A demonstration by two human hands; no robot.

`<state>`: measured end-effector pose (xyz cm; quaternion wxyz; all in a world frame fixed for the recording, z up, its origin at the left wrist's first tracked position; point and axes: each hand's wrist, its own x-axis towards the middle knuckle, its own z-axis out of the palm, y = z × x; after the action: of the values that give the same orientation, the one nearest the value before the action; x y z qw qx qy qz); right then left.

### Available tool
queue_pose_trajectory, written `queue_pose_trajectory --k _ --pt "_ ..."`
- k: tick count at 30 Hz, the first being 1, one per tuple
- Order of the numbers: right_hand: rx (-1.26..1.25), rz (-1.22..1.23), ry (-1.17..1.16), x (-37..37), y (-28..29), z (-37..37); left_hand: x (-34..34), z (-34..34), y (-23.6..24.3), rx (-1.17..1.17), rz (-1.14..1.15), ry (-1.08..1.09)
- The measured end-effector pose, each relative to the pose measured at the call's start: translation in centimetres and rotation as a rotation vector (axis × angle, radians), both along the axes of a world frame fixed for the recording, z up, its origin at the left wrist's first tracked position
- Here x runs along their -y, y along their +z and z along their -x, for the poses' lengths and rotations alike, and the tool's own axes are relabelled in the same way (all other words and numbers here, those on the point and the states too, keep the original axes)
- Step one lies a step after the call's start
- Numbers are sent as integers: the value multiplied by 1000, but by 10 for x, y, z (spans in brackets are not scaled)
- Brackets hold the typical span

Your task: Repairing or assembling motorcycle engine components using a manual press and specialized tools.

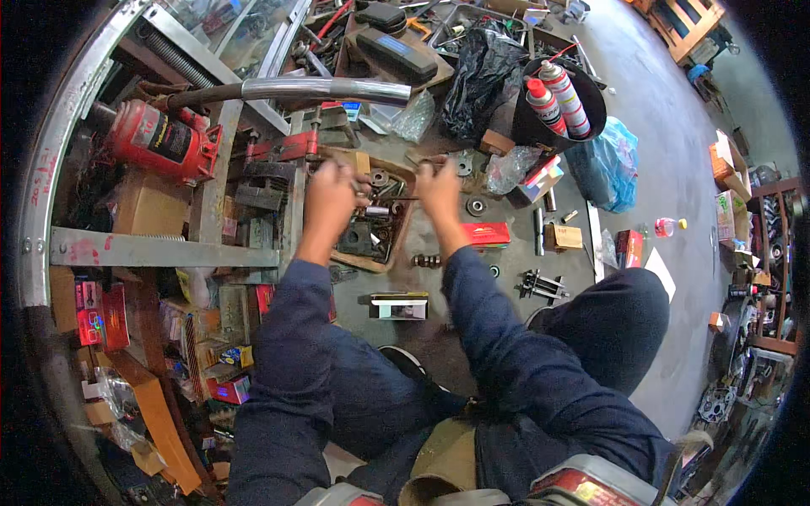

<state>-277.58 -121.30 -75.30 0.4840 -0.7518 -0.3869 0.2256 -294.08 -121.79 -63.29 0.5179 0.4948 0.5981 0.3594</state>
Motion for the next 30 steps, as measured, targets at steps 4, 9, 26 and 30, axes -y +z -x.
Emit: queue_pose_trajectory --k 4,9,26,30 --pt "495 505 318 11 -44 -116 10 -38 -48 -418 190 -563" --pt "526 664 385 28 -83 -166 30 -86 -140 -928 -91 -844" --pt "195 204 630 1 13 -179 -40 63 -209 -1207 204 300" --pt "265 -119 754 -3 129 -199 -54 91 -250 -1227 68 309"
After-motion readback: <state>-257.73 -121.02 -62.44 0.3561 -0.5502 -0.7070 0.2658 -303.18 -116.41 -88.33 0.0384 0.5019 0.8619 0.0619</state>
